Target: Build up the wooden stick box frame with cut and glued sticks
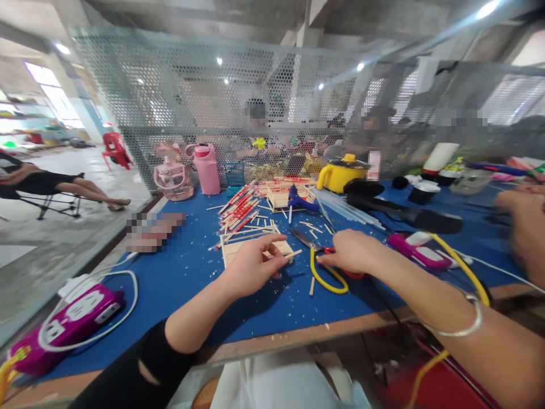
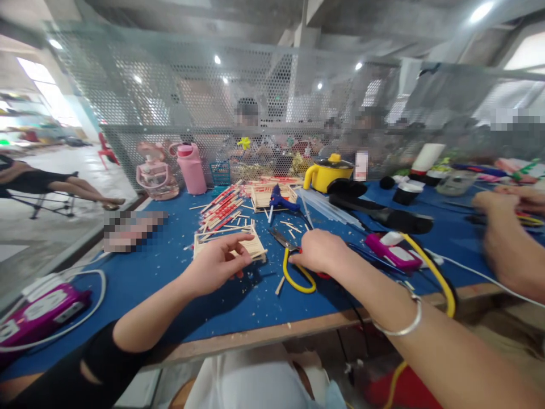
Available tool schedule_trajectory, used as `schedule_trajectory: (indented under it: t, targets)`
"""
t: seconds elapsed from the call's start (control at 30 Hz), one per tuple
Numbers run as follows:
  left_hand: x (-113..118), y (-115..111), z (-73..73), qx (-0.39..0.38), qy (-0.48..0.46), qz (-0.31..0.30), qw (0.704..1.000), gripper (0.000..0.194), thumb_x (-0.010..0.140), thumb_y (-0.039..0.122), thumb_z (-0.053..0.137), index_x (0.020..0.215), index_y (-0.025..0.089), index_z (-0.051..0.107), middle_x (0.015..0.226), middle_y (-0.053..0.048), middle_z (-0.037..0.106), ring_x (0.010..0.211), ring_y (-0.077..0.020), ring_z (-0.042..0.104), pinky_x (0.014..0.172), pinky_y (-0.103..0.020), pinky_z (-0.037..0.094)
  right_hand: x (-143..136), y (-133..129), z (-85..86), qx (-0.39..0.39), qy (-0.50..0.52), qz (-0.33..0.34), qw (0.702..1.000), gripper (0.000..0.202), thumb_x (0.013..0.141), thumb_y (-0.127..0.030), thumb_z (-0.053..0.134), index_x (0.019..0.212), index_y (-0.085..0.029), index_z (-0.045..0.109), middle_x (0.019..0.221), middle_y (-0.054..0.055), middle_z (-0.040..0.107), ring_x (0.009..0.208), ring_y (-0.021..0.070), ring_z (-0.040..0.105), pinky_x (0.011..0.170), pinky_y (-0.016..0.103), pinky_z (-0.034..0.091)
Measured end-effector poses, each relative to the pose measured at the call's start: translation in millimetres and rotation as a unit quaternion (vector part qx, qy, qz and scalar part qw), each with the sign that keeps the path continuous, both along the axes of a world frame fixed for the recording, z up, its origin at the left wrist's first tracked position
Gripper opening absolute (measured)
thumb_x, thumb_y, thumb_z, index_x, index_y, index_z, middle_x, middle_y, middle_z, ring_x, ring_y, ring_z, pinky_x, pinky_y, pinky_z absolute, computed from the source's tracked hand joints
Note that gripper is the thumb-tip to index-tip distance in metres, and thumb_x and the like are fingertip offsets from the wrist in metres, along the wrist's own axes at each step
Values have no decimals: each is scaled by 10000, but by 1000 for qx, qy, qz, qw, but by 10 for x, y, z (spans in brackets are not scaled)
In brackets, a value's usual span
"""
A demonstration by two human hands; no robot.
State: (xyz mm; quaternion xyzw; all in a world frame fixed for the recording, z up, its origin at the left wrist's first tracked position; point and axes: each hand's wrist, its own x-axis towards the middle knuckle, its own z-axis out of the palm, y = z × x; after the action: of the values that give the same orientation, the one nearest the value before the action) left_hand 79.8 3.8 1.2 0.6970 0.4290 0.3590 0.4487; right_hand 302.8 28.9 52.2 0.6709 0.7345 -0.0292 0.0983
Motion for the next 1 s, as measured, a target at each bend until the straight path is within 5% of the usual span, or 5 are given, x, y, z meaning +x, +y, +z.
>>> schedule_trajectory:
  t: [0.33, 0.5, 0.6, 0.77, 1.0]
  targets:
    - [-249, 271, 327, 127, 118, 0, 985, 456, 800, 256, 603, 1245, 196, 528, 802, -1, 671, 557, -97, 609, 570, -227, 470, -446, 205, 47, 112, 201, 395, 890, 269, 911, -244, 438, 930, -199, 703, 880, 62, 742, 773, 176, 675, 657, 254, 440]
    - [-607, 306, 231, 219, 100, 235, 942, 444, 827, 378, 576, 1221, 178, 538, 959, -64, 674, 837, -164, 623, 719, -265, 476, -389, 469, -253, 139, 290, 332, 887, 227, 904, -274, 466, 903, -179, 672, 784, 28, 722, 680, 146, 647, 633, 245, 421]
    - [-883, 319, 132, 117, 131, 354, 919, 385, 838, 485, 503, 984, 149, 622, 672, -23, 630, 571, -148, 569, 521, -246, 418, -329, 567, -409, 130, 366, 237, 891, 244, 898, -338, 470, 875, -182, 656, 670, -3, 678, 567, 124, 607, 581, 235, 418]
    - [-966, 270, 19, -208, 132, 238, 940, 538, 769, 672, 454, 627, 167, 575, 466, 6, 529, 364, -130, 463, 369, -242, 307, -323, 655, -561, 136, 370, 201, 897, 246, 866, -374, 512, 878, -209, 695, 725, -3, 708, 639, 146, 631, 627, 250, 443]
    - [-855, 238, -73, -227, -96, 161, 956, 255, 645, 341, 766, 751, 143, 643, 676, 6, 642, 614, -103, 596, 633, -234, 476, -323, 624, -560, 163, 356, 216, 895, 211, 852, -343, 539, 887, -225, 710, 889, 2, 743, 799, 170, 670, 750, 271, 469]
